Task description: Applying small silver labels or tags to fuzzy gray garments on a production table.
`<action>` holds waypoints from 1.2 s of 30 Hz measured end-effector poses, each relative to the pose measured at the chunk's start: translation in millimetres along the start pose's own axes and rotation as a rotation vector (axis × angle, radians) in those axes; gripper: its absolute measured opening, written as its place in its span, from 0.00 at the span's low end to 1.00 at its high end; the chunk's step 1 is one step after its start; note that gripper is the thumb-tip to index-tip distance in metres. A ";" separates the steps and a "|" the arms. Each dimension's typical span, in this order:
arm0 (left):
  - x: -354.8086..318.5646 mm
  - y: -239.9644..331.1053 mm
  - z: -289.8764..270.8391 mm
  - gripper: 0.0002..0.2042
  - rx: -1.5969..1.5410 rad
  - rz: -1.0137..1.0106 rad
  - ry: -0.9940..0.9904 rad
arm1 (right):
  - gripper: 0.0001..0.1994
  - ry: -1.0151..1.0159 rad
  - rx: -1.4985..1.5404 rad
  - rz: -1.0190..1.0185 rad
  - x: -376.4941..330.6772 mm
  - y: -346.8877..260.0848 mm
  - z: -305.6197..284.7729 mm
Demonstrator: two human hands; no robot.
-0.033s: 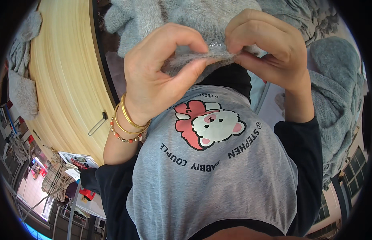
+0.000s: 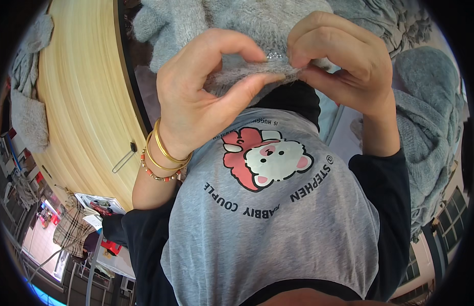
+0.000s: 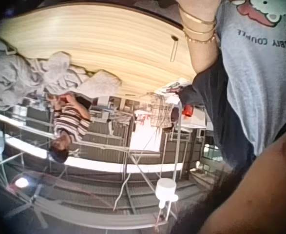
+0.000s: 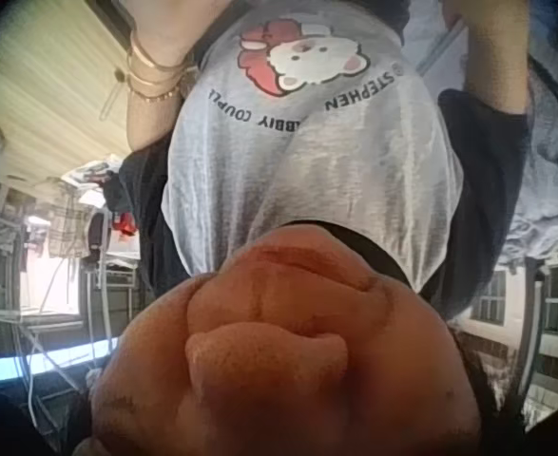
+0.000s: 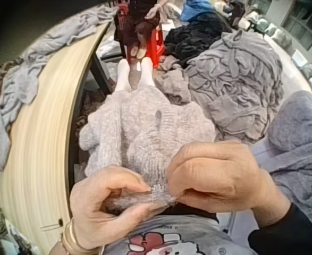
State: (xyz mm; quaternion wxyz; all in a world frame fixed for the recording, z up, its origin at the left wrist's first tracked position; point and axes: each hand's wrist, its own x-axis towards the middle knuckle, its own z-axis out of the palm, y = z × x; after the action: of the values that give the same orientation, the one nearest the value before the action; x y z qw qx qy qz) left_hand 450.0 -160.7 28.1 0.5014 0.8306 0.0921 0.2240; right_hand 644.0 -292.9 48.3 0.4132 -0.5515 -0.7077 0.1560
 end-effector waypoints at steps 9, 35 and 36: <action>2.0 -9.7 -0.4 0.14 -0.057 0.109 0.029 | 0.13 0.109 -0.088 -0.036 1.5 -2.6 9.6; 6.8 -23.1 11.6 0.11 0.081 0.322 0.231 | 0.14 0.169 -0.148 0.019 -5.0 -5.2 22.1; 7.6 -23.9 12.8 0.12 0.097 0.344 0.260 | 0.14 0.176 -0.141 0.023 -4.4 -5.6 22.5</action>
State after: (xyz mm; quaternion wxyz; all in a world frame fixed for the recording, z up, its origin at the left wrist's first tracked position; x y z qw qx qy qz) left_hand 464.4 -156.5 4.3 0.3992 0.8213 0.0235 0.4068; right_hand 623.5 -293.5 36.5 0.4319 -0.5988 -0.6717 0.0613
